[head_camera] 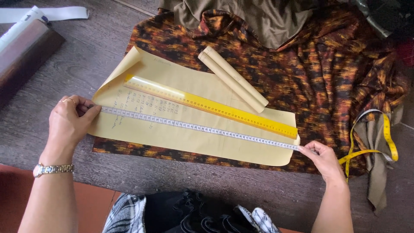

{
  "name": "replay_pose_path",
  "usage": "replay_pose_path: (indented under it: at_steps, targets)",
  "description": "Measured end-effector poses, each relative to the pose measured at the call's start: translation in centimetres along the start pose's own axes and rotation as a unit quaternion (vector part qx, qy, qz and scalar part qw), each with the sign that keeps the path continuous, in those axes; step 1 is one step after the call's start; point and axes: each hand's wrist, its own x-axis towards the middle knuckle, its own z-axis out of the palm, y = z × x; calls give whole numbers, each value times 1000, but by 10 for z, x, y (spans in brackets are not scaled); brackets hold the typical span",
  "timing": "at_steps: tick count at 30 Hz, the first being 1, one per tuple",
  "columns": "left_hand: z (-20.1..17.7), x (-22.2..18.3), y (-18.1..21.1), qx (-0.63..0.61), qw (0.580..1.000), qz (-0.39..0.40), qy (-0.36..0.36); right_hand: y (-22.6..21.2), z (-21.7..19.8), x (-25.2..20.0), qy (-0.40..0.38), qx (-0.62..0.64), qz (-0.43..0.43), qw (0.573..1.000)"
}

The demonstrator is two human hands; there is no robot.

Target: Measuring and checking the dimensions of paper garment patterns using a ruler and measuring tape.

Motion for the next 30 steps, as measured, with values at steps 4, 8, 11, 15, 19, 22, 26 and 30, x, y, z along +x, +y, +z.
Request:
replay_pose_path:
  at_steps: [4, 8, 11, 15, 19, 22, 26, 30]
  targets:
    - [4, 1, -6, 2, 1000, 10, 9, 1, 0, 2, -1, 6, 4, 1000]
    - [6, 1, -8, -6, 1000, 13, 16, 2, 0, 2, 0, -1, 14, 1000]
    - [-1, -1, 4, -8, 1000, -6, 7, 5, 1, 4, -1, 7, -6, 1000]
    - [-1, -1, 4, -13, 1000, -15, 5, 10, 1, 9, 2, 10, -4, 1000]
    - [0, -1, 1, -15, 1000, -11, 8, 11, 1, 9, 1, 12, -11, 1000]
    - [-2, -1, 4, -15, 1000, -15, 5, 9, 1, 8, 3, 12, -7, 1000]
    - [-5, -2, 9, -13, 1000, -22, -4, 11, 1, 9, 2, 19, -12, 1000]
    - [-1, -2, 2, -14, 1000, -7, 7, 7, 1, 6, 4, 13, -2, 1000]
